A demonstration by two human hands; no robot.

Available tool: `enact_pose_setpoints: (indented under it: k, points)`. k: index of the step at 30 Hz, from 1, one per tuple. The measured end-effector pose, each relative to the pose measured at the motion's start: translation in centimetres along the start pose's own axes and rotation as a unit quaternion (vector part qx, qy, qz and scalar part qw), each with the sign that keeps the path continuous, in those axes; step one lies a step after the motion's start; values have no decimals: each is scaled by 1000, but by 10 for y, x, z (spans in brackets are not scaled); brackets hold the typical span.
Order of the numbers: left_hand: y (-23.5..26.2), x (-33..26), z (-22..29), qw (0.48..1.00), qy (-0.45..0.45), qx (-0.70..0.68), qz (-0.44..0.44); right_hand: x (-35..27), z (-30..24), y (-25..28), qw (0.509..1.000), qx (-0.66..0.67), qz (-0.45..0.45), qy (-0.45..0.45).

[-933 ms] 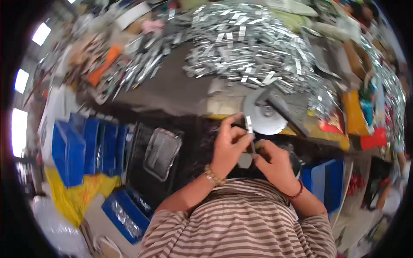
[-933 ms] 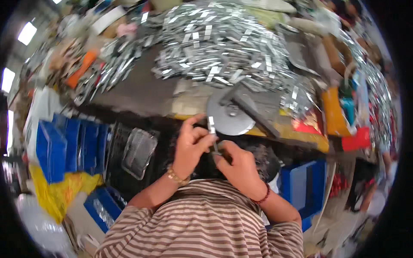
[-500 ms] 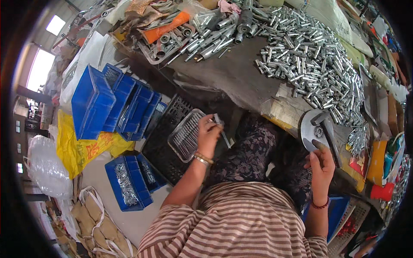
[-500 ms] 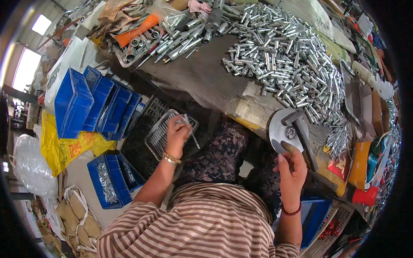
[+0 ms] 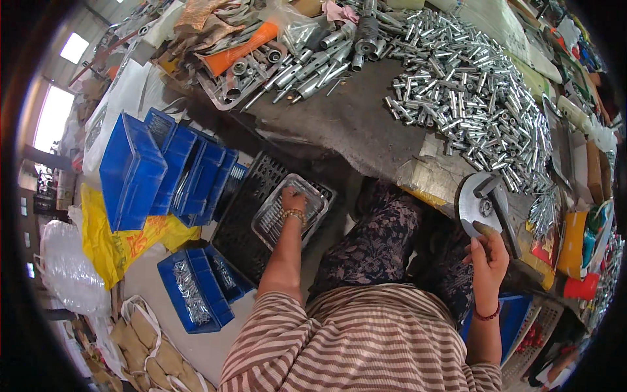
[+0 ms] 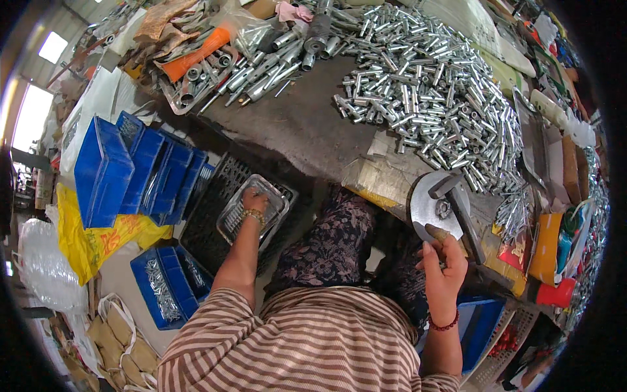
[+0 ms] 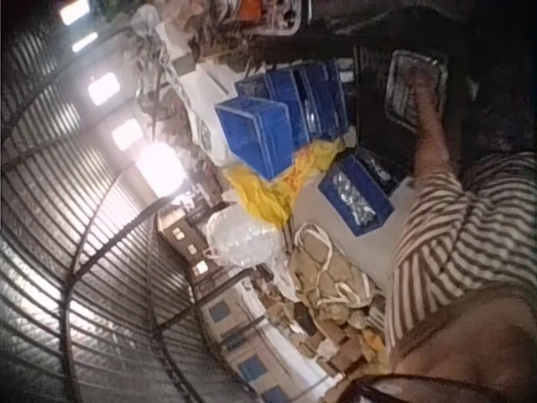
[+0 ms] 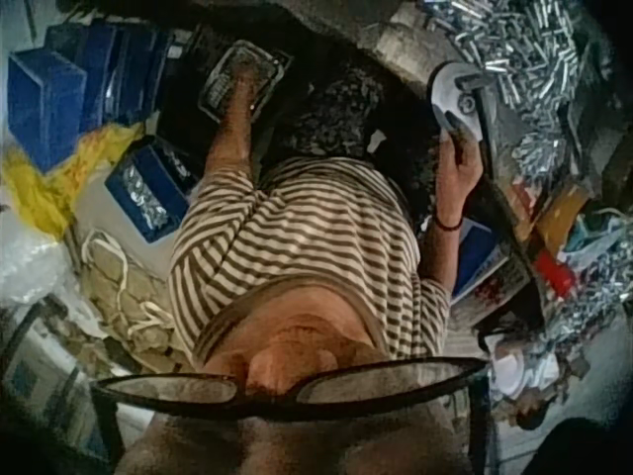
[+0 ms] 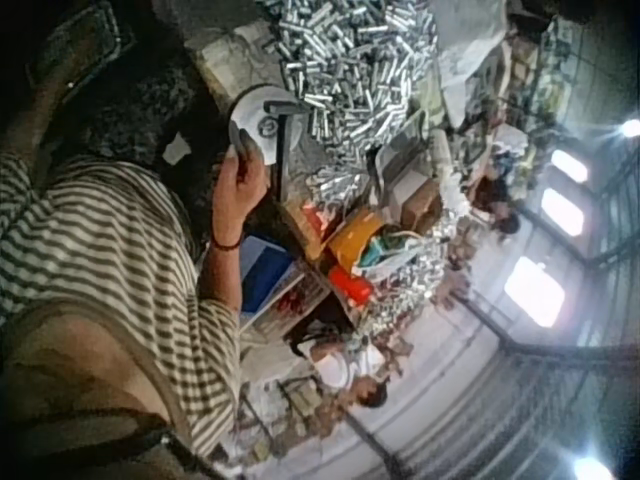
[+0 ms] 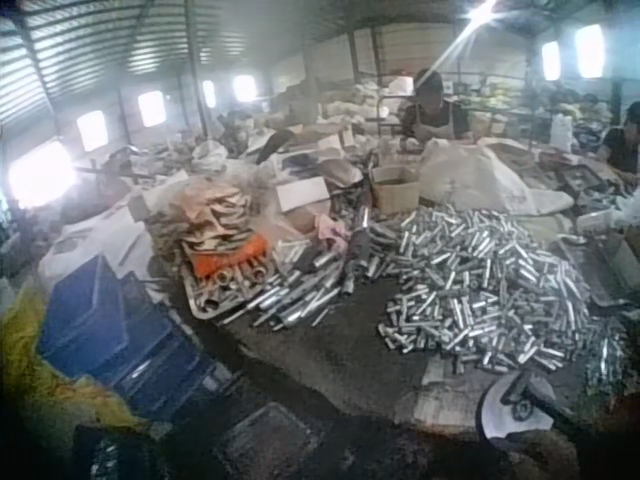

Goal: The person assembles metal hardware by inserting pins into metal sleeves, hammering them on a round metal base, and placing the finished pieces into a tray.

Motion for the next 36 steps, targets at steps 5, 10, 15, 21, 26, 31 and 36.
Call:
enact_pose_setpoints:
  k: [5,10,15,21,26,31,36]
  points:
    - [10,26,1,978,-81,181,58,1,-5,-2,1000,-3,-8,5]
    - [-19,-4,35,967,-153,197,45,-3,-1,7,1000,-4,23,6]
    - [50,-14,90,960,-229,131,95,3,-18,-14,999,8,-40,27]
    - [-35,-167,326,881,-459,-117,-14,-2,-7,5,998,-37,-45,17]
    - [-119,-234,419,750,-612,194,-159,-4,-15,3,994,-34,-39,95]
    - [-167,-188,400,760,-534,279,-242,-12,-30,14,981,-94,-25,165]
    - [-161,-231,401,739,-579,259,-227,-23,-11,37,982,-78,38,168]
Point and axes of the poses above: each hand's wrist, its own x-axis towards the middle knuckle, its own y-axis out of the back of the hand, z = x × y, the point moved 6 cm from there along x, towards the middle knuckle, and after that the axes turned 5 degrees about -x, right-handed, at the moved point
